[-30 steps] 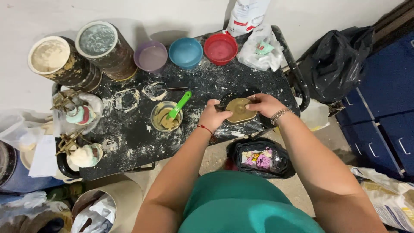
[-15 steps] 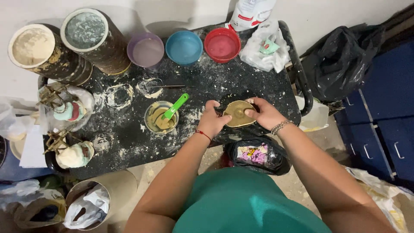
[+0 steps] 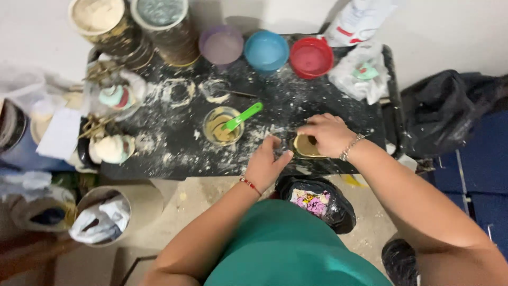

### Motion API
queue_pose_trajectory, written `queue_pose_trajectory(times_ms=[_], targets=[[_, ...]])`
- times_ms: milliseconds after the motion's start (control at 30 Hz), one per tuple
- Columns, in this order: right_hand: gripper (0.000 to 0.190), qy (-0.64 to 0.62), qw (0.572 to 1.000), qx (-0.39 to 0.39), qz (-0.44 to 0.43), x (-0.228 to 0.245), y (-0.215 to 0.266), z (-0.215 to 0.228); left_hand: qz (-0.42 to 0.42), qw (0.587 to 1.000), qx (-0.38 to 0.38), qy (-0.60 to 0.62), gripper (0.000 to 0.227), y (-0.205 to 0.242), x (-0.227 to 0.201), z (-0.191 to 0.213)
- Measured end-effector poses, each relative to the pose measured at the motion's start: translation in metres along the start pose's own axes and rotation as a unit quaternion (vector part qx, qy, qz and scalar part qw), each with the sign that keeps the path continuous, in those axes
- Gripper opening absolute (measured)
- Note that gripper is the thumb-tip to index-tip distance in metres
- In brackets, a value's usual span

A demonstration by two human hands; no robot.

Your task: The person mixes a yellowish paste in a small container using a green spatula, then scrapes the mixture into a round tin. They briefly handle a metal mold and a small object on the floor before returning to the table to mix a white powder in a separate container.

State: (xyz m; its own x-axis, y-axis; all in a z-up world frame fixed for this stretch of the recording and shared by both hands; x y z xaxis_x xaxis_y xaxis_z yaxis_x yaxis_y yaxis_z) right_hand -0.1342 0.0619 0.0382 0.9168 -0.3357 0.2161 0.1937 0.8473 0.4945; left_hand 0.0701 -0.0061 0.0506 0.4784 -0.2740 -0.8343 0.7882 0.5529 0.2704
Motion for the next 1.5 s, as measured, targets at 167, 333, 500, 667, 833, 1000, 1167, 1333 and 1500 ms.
queue_pose_trajectory(times_ms=[167,333,500,667,833,1000,1167,1333,1500], targets=[[0.03,0.106,0.979,-0.055,0.167,0.027,0.014,-0.008,0.023,0.999,-0.03,0.02,0.053,0.033,0.022,0.037],[0.027,0.15,0.962,-0.063,0.221,0.05,0.027,0.007,-0.005,0.989,-0.148,-0.003,0.041,0.021,0.058,0.099],[0.056,-0.24,0.954,0.017,0.178,0.137,0.016,0.053,-0.132,0.897,-0.194,-0.375,0.123,-0.008,0.077,0.15],[0.079,-0.153,0.975,-0.012,0.158,0.175,-0.049,0.005,-0.092,0.853,-0.091,-0.506,0.139,-0.024,0.064,0.133],[0.082,0.141,0.976,-0.077,0.144,0.195,-0.025,0.006,-0.124,0.853,-0.148,-0.485,0.125,-0.033,0.084,0.121],[0.059,-0.06,0.99,-0.015,0.124,0.168,-0.036,0.018,-0.119,0.876,-0.15,-0.442,0.119,-0.025,0.078,0.122],[0.087,-0.575,0.81,0.057,0.1,0.154,-0.071,-0.056,-0.105,0.874,-0.146,-0.452,0.126,-0.023,0.081,0.118],[0.102,-0.663,0.741,0.055,0.094,0.145,-0.063,-0.09,-0.114,0.868,-0.172,-0.451,0.118,-0.023,0.085,0.113],[0.08,-0.615,0.787,-0.026,0.045,0.124,-0.027,-0.093,-0.118,0.876,-0.18,-0.433,0.122,-0.018,0.073,0.117]])
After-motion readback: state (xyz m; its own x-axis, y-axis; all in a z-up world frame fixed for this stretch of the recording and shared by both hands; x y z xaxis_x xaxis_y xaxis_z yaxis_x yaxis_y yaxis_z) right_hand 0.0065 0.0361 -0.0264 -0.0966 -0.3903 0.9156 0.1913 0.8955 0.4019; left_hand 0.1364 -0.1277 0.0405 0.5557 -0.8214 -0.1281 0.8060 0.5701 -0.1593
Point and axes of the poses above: each hand's wrist, its own y-axis away from the middle knuckle, its own z-axis out of the back of the hand, x = y × z, the point moved 5 cm from there along -y, towards the middle knuckle, and after that the axes turned 7 degrees about -y, right-handed, at the moved point
